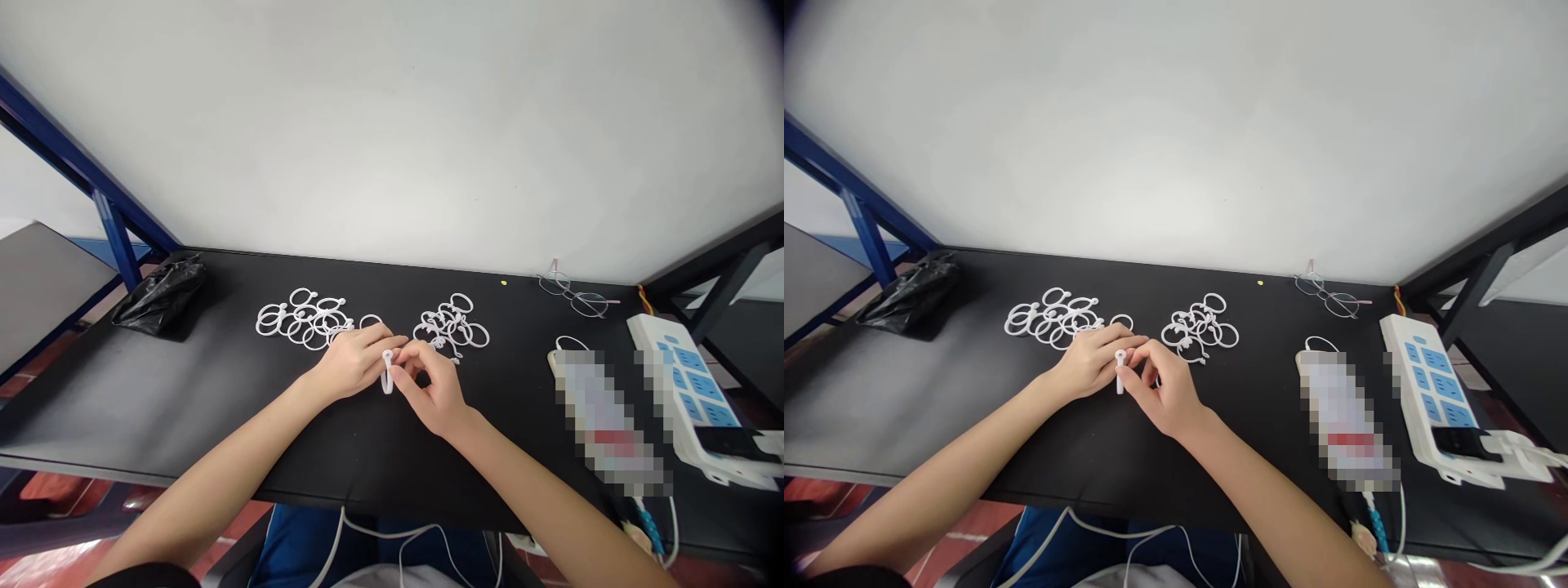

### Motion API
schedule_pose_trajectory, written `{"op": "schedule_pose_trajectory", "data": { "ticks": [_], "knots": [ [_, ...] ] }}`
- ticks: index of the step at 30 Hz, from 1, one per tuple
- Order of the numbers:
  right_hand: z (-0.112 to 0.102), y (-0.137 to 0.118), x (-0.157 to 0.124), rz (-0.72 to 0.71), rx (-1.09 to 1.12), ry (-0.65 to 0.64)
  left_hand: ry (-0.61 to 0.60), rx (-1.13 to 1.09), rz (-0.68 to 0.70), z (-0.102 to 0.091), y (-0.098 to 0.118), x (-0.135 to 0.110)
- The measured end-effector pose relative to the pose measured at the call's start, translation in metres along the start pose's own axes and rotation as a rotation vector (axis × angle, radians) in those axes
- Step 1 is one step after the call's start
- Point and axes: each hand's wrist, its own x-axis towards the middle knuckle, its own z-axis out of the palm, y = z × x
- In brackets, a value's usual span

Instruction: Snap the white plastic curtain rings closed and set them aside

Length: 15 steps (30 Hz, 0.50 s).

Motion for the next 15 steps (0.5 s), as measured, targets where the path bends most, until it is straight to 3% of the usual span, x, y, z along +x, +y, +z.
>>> {"op": "schedule_pose_trajectory", "data": {
  "ticks": [7,15],
  "knots": [
    [0.0019,-0.0066,0.0056,0.208,0.05,-0.096,0.011,0.009,0.019,0.0007,-0.0026,-0.0007],
    [0.0033,-0.0058,0.0059,0.203,0.056,-0.109,-0.019,0.021,0.003,0.0016,-0.0012,-0.0005]
  ]
}}
